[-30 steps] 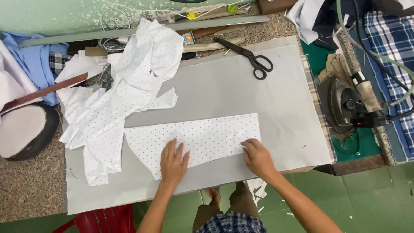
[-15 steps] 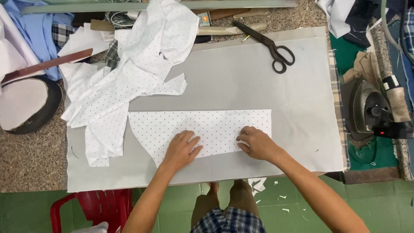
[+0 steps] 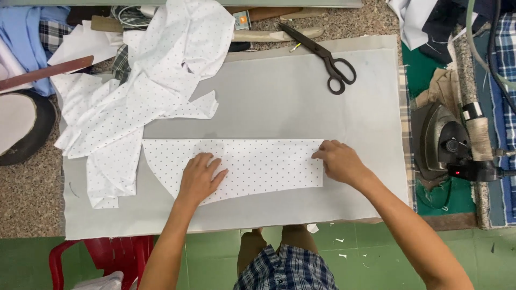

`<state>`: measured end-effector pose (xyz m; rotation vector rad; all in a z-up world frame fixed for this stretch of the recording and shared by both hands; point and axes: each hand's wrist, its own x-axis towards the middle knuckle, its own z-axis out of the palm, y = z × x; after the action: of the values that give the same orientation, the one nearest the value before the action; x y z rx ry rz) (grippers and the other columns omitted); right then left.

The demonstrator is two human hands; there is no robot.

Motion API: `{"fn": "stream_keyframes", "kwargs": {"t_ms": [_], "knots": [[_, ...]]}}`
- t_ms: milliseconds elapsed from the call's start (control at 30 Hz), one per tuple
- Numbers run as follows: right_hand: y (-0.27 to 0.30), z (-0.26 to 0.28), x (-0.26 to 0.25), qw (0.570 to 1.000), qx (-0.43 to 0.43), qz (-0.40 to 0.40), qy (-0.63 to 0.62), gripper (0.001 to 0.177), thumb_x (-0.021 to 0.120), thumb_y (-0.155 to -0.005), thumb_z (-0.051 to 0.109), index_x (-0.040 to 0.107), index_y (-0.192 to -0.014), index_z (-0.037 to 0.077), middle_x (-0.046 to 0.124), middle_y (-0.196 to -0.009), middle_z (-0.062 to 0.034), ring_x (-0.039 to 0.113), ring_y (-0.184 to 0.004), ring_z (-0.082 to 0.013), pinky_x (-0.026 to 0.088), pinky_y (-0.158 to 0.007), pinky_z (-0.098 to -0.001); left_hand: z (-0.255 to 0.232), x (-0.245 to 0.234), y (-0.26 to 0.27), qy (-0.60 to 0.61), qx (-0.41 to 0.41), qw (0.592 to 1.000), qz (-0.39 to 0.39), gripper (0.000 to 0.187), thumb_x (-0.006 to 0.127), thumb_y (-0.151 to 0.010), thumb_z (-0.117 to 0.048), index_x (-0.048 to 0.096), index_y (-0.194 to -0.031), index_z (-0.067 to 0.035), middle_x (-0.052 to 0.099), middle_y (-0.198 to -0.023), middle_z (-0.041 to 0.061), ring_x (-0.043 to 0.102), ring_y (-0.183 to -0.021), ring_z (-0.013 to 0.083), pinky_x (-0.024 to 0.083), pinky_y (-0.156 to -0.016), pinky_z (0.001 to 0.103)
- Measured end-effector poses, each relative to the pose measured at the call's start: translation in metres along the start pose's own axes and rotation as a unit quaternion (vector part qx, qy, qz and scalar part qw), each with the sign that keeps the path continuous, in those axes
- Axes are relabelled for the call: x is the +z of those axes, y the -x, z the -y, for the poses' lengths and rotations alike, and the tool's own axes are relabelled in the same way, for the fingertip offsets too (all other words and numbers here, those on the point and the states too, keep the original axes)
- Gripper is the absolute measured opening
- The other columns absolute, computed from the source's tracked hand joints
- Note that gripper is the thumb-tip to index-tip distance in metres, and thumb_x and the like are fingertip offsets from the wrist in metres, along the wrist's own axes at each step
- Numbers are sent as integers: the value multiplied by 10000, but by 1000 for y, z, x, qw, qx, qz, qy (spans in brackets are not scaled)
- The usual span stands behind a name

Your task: The person lays a piece of white dotted fabric on a table, smooths it, and cuts it into a specific shape using shears. After cutting, the person uses an iron to press the fabric flat on the table.

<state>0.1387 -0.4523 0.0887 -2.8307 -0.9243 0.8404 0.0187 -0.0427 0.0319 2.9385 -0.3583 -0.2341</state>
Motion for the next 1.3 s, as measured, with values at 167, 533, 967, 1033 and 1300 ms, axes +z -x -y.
{"fn": "stream_keyframes", "kwargs": {"t_ms": [167, 533, 967, 1033, 1300], "knots": [[4, 12, 7, 993, -37, 101, -52, 352, 641, -896, 16, 760, -1204, 136, 736, -1226, -101, 709, -1074, -252, 577, -904, -345, -36, 16, 14, 38, 71, 996, 29, 362, 583, -1015, -424, 670, -1231, -146, 591, -1202, 100, 542, -1260, 274, 486, -1040, 426], [6, 7, 37, 990, -12, 139, 3, 376, 693, -852, 40, 775, -1186, 190, 739, -1211, -77, 720, -988, -207, 590, -812, -319, -52, 32, 31, 52, 92, 993, 45, 409, 513, -1039, -524, 651, -1215, -181, 560, -1238, 69, 520, -1283, 245, 448, -1078, 420], [-37, 77, 74, 932, -59, -357, -23, 408, 641, -1000, 225, 657, -1384, 88, 595, -1452, -171, 504, -1407, -348, 408, -1144, -479, -152, 13, -21, 102, -37, 960, -258, 548, 533, -1038, -408, 501, -1506, -125, 435, -1540, 239, 403, -1460, 414, 311, -1178, 605], [-53, 90, 102, 926, -34, -377, -16, 442, 593, -1033, 289, 634, -1438, 116, 548, -1544, -168, 444, -1482, -350, 349, -1196, -506, -157, 22, -27, 136, -62, 948, -280, 558, 499, -1044, -393, 475, -1529, -118, 418, -1558, 262, 396, -1468, 444, 291, -1182, 640], [-63, 95, 133, 960, 67, -273, 1, 601, 263, -1145, 532, 528, -1569, 198, 356, -1749, -112, 212, -1651, -290, 93, -1332, -496, -47, 0, 28, 170, -159, 972, -16, 630, 364, -1064, -507, 373, -1595, -168, 275, -1678, 202, 203, -1568, 370, 87, -1254, 580]]}}
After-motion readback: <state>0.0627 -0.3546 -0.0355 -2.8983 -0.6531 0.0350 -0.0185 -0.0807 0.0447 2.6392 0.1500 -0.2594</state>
